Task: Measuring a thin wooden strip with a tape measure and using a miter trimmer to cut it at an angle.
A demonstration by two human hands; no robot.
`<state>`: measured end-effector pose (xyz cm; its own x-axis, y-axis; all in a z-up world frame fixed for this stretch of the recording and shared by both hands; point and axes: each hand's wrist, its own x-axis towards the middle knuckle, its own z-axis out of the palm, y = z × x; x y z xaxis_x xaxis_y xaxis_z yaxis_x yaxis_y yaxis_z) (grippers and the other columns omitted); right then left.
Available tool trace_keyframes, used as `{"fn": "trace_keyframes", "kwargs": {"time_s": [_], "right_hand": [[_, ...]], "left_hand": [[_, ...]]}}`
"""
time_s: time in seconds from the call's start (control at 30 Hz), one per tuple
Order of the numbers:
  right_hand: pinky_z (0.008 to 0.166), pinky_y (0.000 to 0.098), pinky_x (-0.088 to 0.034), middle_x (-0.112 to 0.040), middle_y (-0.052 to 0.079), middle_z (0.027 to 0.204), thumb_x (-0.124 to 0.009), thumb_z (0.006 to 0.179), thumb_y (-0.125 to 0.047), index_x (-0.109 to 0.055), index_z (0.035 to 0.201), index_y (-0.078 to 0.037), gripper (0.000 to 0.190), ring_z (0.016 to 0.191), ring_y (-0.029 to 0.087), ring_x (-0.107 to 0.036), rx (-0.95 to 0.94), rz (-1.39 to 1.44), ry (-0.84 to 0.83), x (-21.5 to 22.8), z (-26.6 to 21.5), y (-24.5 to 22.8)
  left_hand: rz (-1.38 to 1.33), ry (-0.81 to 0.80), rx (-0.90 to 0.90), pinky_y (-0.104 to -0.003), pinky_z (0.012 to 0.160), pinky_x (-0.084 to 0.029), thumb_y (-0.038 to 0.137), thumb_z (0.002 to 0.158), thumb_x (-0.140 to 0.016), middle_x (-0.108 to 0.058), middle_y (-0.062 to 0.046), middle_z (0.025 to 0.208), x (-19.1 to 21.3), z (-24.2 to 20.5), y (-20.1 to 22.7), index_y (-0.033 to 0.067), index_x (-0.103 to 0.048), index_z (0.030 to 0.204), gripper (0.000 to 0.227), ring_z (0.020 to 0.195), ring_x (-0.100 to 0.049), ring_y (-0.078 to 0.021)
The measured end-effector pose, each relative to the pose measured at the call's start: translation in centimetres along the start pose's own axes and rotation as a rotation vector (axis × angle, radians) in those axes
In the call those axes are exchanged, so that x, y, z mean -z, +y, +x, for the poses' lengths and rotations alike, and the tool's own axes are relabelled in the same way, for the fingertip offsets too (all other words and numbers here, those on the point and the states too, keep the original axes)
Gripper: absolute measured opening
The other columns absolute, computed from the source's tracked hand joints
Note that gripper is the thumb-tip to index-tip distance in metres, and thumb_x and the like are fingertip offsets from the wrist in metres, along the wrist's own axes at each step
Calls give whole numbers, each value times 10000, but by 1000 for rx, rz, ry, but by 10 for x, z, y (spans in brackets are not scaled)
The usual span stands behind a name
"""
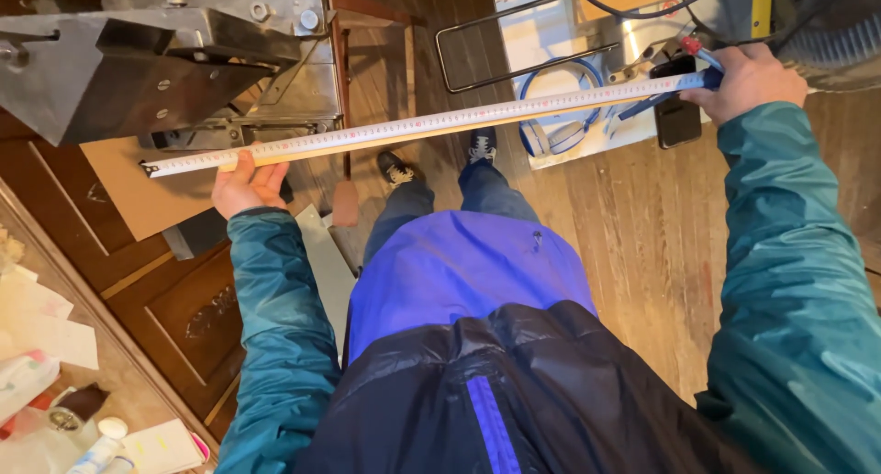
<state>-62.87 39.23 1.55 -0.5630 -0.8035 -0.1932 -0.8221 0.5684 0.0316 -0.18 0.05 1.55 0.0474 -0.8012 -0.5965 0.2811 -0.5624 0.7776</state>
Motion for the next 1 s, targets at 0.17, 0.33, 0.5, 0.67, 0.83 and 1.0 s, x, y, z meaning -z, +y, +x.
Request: {"fn": "trace_keyframes", "kwargs": {"time_s": [0.17,0.33,0.5,0.67,0.83,1.0], "right_hand": [[748,486,-547,-714,103,1147,-849,857,-642,-770,1225,-143,625,969,341,-700,12,-21,-27,6,6,-12],[769,476,-549,-725,107,1084,-822,873,-645,-773,1191,-106,628,989,334,-702,86,10,5,26,13,-34],[868,389,-569,-746,141,1048,-627,1039,-399,-792,1114,-76,370,943,303,-710,167,458,119,39,12,-80],[665,280,-502,-712,119,853,-421,1163,-420,-729,981,21,569,719,149,-655,-147,1435,3,20,4,-163],[767,282,-571,-731,143,991,-506,1139,-301,-673,1099,67,405,824,150,-692,8,1696,-48,5,-15,-239],[834,288,-584,-704,104,1002,-607,1050,-77,-652,1104,43,138,904,144,-693,48,1701,-81,5,-30,-268]], "left_hand": [[-13,-17,-3,-562,908,-645,85,1017,-600,-678,-221,1215,1,4,-5,-14,-537,1284,291,1093,-724,-422],[-20,-32,-23,-548,893,-635,90,1030,-597,-679,-214,1220,8,9,-9,-17,-562,1267,263,1078,-724,-415],[-30,-37,-18,-556,862,-654,96,1006,-606,-694,-214,1193,11,13,-13,-19,-577,1231,255,1039,-741,-408],[-38,-42,-33,-550,839,-655,97,1011,-618,-711,-209,1166,15,13,-19,-21,-584,1222,245,1003,-754,-393],[-34,-40,-46,-535,821,-650,99,1018,-625,-721,-207,1151,12,11,-16,-22,-608,1212,229,976,-763,-378],[-39,-45,-46,-520,796,-655,98,1014,-626,-722,-210,1150,11,11,-17,-21,-609,1206,226,961,-763,-378]]}}
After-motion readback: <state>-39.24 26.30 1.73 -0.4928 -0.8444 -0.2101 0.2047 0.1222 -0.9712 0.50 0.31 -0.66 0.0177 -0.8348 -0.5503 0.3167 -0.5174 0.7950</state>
